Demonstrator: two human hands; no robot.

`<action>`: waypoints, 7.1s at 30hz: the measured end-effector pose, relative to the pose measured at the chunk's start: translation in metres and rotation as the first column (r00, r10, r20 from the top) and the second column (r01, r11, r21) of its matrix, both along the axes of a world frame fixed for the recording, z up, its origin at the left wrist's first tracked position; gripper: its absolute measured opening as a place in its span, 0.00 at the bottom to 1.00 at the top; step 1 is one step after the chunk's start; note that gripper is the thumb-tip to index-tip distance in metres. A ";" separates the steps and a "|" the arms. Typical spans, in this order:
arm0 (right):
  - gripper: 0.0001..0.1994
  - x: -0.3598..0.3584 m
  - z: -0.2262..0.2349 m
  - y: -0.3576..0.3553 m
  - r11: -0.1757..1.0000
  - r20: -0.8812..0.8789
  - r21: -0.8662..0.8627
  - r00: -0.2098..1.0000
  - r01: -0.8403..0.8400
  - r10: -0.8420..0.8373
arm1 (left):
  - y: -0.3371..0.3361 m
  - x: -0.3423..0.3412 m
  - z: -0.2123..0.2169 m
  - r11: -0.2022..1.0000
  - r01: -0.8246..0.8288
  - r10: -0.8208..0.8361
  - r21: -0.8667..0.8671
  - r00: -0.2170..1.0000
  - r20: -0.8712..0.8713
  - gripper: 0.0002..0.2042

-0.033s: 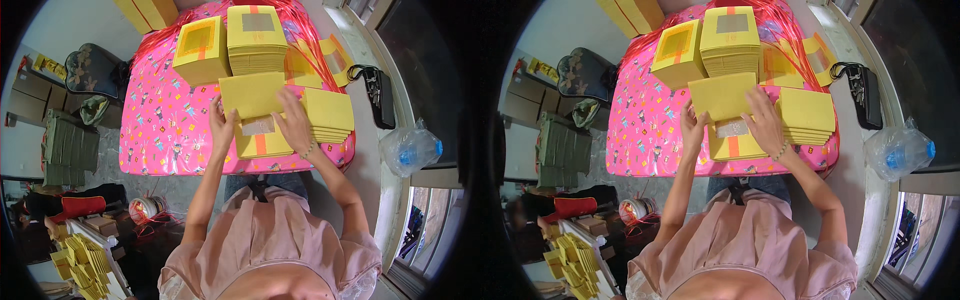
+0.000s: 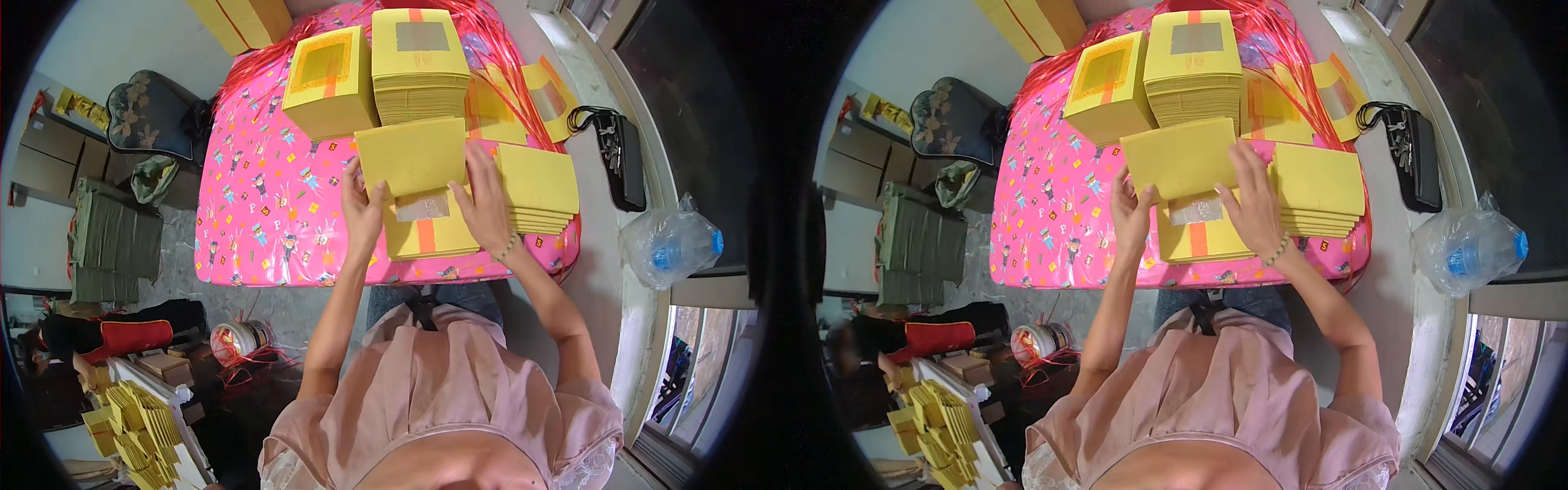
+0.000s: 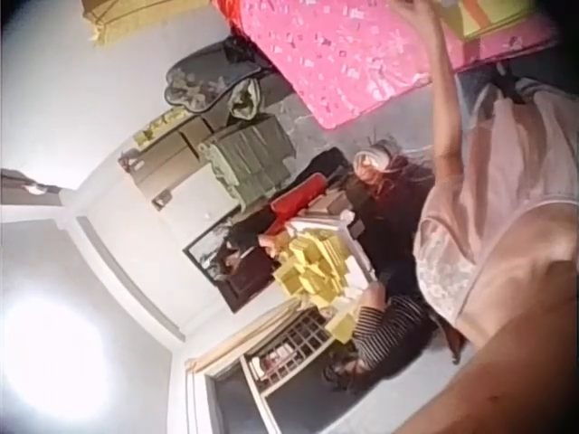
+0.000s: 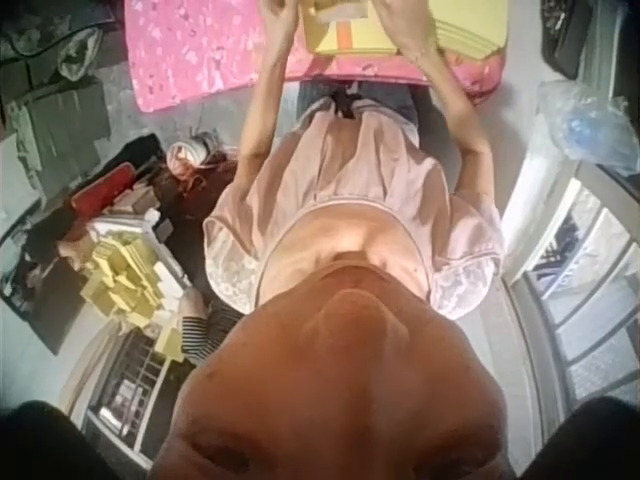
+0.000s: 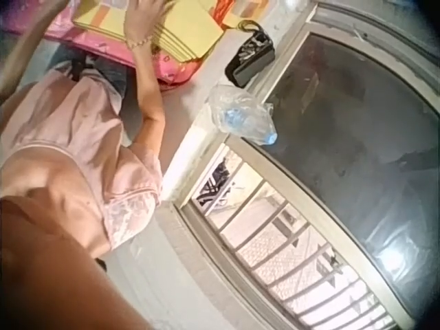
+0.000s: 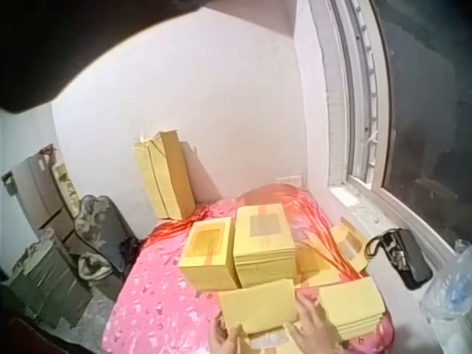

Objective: Sorting and stacking bundles of yellow joss paper on a table.

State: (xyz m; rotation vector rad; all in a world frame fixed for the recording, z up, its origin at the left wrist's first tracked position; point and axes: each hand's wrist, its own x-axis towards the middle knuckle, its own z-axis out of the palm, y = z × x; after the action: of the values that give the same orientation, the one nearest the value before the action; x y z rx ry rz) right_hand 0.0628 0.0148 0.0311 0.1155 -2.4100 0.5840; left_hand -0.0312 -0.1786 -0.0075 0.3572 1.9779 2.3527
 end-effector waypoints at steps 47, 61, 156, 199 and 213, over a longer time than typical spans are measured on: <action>0.13 0.054 -0.005 0.007 0.363 -0.112 -0.909 0.959 -0.205 0.260 | -0.014 0.074 0.021 0.887 0.382 -0.452 0.258 0.831 0.324 0.13; 0.13 0.072 0.015 0.033 0.530 0.036 -0.843 0.973 -0.093 0.228 | -0.024 0.005 0.042 0.422 0.786 -0.907 0.453 0.361 0.218 0.30; 0.33 0.057 -0.030 0.119 0.907 0.262 0.203 0.872 0.370 -0.414 | 0.230 -0.041 -0.029 0.536 0.594 -0.650 -0.600 0.744 0.156 0.18; 0.16 0.060 0.018 0.046 0.959 0.233 0.032 0.935 -0.282 0.268 | -0.048 0.060 0.020 0.666 0.073 -0.509 -0.742 0.772 -0.381 0.18; 0.12 0.049 -0.016 0.024 0.902 0.311 0.124 0.880 -0.413 0.360 | -0.054 0.060 -0.006 0.749 -0.006 -0.432 -0.662 0.754 -0.496 0.10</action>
State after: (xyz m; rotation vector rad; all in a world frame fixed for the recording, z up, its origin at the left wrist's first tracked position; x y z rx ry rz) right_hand 0.1119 0.0386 0.0151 0.6534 -2.7379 0.5791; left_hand 0.0292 -0.2322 -0.0135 1.3748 2.6314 1.3455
